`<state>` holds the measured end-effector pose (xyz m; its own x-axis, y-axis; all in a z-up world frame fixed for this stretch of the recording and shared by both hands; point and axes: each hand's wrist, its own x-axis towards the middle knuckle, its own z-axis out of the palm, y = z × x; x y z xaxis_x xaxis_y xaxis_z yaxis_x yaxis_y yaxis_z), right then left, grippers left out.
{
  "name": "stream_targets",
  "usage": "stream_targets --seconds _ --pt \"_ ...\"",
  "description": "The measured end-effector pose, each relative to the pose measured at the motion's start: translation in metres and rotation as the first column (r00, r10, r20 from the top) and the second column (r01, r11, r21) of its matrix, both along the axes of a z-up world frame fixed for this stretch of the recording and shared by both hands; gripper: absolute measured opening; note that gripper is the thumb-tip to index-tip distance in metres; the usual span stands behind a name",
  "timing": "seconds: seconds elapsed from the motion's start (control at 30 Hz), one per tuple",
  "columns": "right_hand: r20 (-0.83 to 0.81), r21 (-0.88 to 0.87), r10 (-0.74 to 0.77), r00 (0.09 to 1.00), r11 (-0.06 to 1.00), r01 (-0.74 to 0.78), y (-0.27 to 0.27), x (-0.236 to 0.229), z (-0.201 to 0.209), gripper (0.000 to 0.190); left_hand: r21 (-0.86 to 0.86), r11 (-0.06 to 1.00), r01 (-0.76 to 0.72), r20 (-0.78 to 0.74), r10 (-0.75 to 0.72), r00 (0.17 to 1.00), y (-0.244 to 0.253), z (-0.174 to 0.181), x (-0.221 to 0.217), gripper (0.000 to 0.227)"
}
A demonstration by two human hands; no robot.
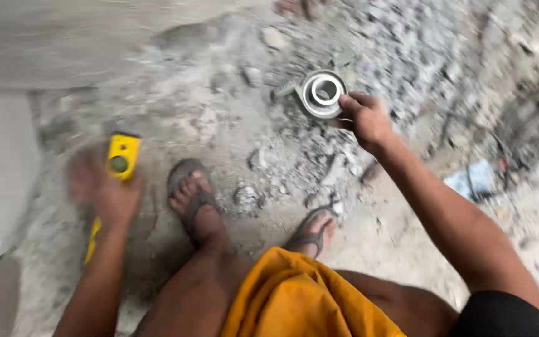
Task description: Using a rotary hammer to break and remove concrete from a wall corner
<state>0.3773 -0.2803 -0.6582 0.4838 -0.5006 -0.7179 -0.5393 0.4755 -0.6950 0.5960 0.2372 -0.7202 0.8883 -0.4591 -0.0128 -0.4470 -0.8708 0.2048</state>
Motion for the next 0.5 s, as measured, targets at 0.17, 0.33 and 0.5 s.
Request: stream_targets --seconds 0.17,0.33,0.5 --pt "-0.193 -0.137 -0.112 0.975 0.987 0.086 -0.001 -0.149 0.058 0.027 0.156 0.986 0.063 0.02 -0.067 0.998 0.029 0.005 0.0 0.089" --pt "-0.324 -0.21 -0.337 0.884 0.937 0.28 0.036 -0.289 0.039 0.043 0.261 0.965 0.019 0.212 -0.077 0.974 0.054 -0.03 0.01 0.06" --pt "-0.544 -0.299 -0.267 0.796 0.947 0.113 0.086 -0.387 -0.021 0.029 -0.083 0.971 0.223 -0.112 -0.232 0.966 -0.035 -0.017 0.021 0.096"
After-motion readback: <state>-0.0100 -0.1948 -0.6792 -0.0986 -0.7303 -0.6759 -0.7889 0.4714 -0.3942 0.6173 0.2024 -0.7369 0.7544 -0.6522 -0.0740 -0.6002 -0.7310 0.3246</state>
